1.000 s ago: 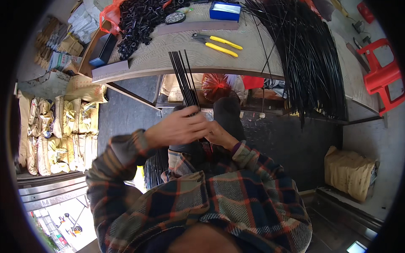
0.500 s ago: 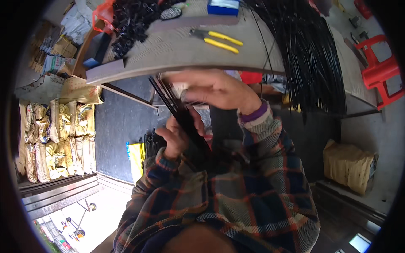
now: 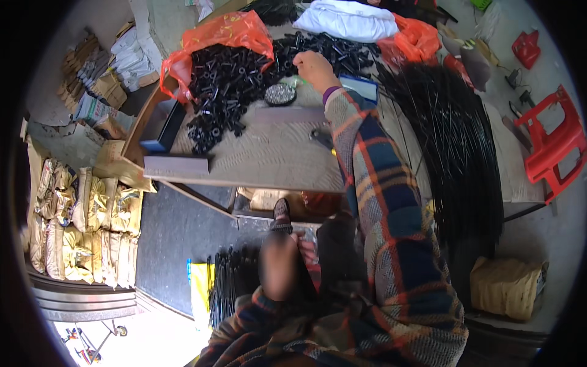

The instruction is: Bundling several black cables together using a connector and a pair of pliers.

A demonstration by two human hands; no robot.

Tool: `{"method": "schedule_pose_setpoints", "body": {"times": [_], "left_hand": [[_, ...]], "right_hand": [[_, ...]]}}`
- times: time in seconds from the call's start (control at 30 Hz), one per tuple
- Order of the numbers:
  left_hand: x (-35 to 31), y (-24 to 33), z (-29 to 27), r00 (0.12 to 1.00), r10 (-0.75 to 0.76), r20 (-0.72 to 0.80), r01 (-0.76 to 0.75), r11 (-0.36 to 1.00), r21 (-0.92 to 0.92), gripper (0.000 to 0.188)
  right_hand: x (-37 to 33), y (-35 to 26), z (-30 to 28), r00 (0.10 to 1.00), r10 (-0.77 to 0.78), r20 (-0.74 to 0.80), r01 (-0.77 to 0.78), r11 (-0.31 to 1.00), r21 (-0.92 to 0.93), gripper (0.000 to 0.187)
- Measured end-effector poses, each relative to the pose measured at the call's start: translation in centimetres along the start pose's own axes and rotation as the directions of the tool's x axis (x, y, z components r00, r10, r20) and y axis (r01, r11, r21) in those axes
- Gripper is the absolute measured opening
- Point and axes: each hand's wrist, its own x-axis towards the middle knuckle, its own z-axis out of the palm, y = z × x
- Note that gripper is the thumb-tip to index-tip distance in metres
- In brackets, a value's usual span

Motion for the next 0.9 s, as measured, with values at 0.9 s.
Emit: {"method": "schedule_pose_setpoints", "body": {"times": [0.9], "left_hand": [[3.1, -0.3, -1.4, 0.994, -0.063, 0.093, 0.061, 0.998, 0.023, 0.024]], "right_hand": [[2.4, 4.4, 1.0, 0.954, 0.103, 0.282, 0.092, 0.794, -0.601, 0.034]]}}
